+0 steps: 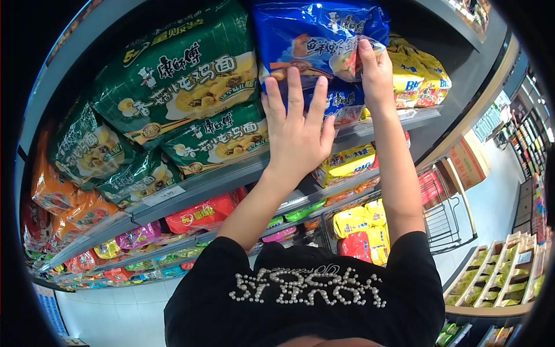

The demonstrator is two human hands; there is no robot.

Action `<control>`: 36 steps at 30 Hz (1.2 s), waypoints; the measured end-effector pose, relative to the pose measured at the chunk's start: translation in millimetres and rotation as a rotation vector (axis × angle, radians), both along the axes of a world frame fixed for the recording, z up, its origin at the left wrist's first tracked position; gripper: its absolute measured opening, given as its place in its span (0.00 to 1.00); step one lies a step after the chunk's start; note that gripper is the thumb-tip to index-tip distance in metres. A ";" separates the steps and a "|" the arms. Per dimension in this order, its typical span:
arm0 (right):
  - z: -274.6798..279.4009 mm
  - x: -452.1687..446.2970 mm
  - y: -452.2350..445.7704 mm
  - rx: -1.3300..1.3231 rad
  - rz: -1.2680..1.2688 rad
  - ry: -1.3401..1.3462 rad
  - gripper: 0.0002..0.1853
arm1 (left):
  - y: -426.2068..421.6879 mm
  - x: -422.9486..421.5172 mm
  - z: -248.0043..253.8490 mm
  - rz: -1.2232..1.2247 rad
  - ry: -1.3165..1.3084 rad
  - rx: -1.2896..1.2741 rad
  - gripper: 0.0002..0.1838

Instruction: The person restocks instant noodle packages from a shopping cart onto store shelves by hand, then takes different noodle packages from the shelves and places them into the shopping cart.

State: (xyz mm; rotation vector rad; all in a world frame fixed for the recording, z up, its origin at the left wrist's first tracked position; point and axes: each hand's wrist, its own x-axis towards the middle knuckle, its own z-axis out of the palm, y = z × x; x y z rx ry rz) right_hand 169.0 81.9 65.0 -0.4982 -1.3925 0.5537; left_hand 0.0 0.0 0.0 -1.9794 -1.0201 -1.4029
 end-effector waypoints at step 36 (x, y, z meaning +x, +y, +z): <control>-632.0 105.0 -328.0 -1.738 -0.627 -0.214 0.12 | -128.1 -185.2 -451.7 -0.327 -0.311 -1.935 0.17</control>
